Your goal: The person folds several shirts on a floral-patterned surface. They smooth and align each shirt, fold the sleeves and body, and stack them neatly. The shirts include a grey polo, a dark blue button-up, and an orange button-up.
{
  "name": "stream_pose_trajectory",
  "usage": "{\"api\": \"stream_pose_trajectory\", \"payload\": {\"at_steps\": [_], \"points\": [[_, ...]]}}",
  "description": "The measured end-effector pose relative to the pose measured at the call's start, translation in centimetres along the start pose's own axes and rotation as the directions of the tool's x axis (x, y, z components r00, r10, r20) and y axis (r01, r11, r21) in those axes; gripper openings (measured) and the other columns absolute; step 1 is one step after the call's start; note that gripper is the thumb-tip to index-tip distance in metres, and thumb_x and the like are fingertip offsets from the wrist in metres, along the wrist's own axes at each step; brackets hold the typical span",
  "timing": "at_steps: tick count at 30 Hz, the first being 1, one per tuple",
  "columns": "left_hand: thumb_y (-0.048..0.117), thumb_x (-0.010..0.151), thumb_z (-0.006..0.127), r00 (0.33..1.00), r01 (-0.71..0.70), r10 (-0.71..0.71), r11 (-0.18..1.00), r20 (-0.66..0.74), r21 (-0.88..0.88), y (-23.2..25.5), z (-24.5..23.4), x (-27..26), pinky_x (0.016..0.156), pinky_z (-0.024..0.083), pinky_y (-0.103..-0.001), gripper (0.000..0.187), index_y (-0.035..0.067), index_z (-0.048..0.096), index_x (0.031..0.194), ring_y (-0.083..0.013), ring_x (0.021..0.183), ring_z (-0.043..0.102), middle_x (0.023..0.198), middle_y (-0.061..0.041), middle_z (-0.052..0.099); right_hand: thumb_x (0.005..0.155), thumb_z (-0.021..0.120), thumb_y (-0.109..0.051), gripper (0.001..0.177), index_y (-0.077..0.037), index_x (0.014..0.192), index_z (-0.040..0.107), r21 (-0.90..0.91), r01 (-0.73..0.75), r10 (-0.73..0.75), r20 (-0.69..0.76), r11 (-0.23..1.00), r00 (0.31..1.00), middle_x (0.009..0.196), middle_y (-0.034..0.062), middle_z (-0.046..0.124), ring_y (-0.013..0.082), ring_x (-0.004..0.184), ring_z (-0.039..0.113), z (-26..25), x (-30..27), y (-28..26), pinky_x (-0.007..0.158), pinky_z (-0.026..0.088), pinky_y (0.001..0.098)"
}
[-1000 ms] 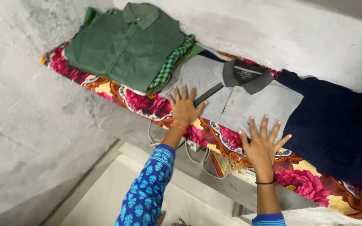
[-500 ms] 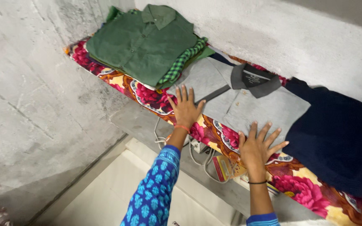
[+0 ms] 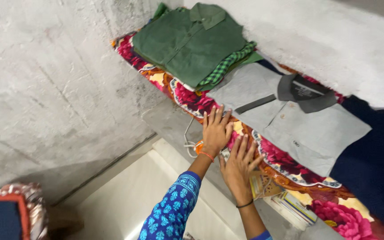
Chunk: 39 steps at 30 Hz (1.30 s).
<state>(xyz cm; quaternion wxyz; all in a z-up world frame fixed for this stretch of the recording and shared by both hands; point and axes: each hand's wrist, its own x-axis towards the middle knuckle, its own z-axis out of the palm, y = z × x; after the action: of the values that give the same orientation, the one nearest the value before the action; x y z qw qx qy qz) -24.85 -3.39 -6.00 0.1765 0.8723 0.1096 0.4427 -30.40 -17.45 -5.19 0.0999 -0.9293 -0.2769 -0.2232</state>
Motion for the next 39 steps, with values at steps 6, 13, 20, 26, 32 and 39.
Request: {"api": "stream_pose_trajectory", "payload": {"at_steps": [6, 13, 20, 26, 32, 39], "points": [[0.035, 0.104, 0.049, 0.989, 0.048, -0.040, 0.997, 0.142, -0.057, -3.9, -3.2, -4.8, 0.126, 0.016, -0.057, 0.055, 0.024, 0.046, 0.158, -0.0297, 0.158, 0.023, 0.172, -0.008, 0.028, 0.088, 0.062, -0.036, 0.082, -0.012, 0.160, 0.030, 0.176, 0.153, -0.159, 0.022, 0.972, 0.987, 0.168, 0.0253, 0.007, 0.0471, 0.155, 0.000, 2.0, 0.0, -2.8, 0.115, 0.000, 0.0754], [0.033, 0.104, 0.051, 0.978, 0.136, -0.147, 0.987, 0.150, 0.079, -10.8, -9.8, -10.0, 0.124, 0.013, -0.058, 0.055, 0.015, 0.044, 0.156, -0.0304, 0.157, 0.020, 0.169, -0.011, 0.026, 0.100, 0.050, -0.035, 0.066, -0.012, 0.160, 0.035, 0.276, 0.312, -0.305, -0.066, 0.909, 0.950, 0.172, 0.0200, 0.010, 0.0464, 0.157, 0.001, 5.3, 1.5, -8.1, 0.117, 0.000, 0.0743], [0.028, 0.104, 0.051, 0.973, 0.161, -0.191, 0.965, 0.132, 0.208, -16.2, -16.9, -13.5, 0.125, 0.014, -0.056, 0.052, 0.015, 0.047, 0.154, -0.0287, 0.156, 0.023, 0.168, -0.010, 0.030, 0.098, 0.054, -0.033, 0.064, -0.015, 0.157, 0.038, 0.334, 0.376, -0.409, 0.032, 0.865, 0.912, 0.170, 0.0186, 0.011, 0.0468, 0.156, 0.001, 7.2, 1.2, -18.1, 0.116, -0.001, 0.0746], [0.024, 0.102, 0.051, 0.951, 0.266, -0.298, 0.924, 0.079, 0.273, -21.0, -23.3, -16.5, 0.124, 0.016, -0.056, 0.050, 0.015, 0.048, 0.152, -0.0277, 0.155, 0.026, 0.166, -0.009, 0.034, 0.097, 0.055, -0.029, 0.063, -0.016, 0.156, 0.038, 0.339, 0.497, -0.547, 0.064, 0.799, 0.835, 0.169, 0.0188, 0.012, 0.0465, 0.155, 0.003, 8.3, -0.6, -26.8, 0.116, 0.000, 0.0735], [0.021, 0.103, 0.050, 0.923, 0.352, -0.384, 0.866, 0.020, 0.354, -25.7, -29.5, -21.8, 0.124, 0.017, -0.057, 0.048, 0.013, 0.049, 0.151, -0.0284, 0.154, 0.028, 0.164, -0.010, 0.039, 0.095, 0.055, -0.026, 0.066, -0.017, 0.158, 0.037, 0.346, 0.616, -0.677, 0.082, 0.707, 0.731, 0.169, 0.0184, 0.014, 0.0460, 0.155, 0.003, 9.7, -3.8, -36.0, 0.116, -0.001, 0.0729], [0.016, 0.100, 0.052, 0.885, 0.454, -0.452, 0.779, -0.115, 0.433, -30.7, -35.7, -29.9, 0.124, 0.018, -0.056, 0.052, 0.009, 0.048, 0.152, -0.0273, 0.154, 0.031, 0.163, -0.010, 0.041, 0.097, 0.055, -0.029, 0.065, -0.017, 0.157, 0.035, 0.446, 0.676, -0.782, 0.095, 0.587, 0.616, 0.169, 0.0180, 0.014, 0.0448, 0.155, 0.003, 12.1, -10.3, -45.1, 0.116, 0.000, 0.0732]]}}
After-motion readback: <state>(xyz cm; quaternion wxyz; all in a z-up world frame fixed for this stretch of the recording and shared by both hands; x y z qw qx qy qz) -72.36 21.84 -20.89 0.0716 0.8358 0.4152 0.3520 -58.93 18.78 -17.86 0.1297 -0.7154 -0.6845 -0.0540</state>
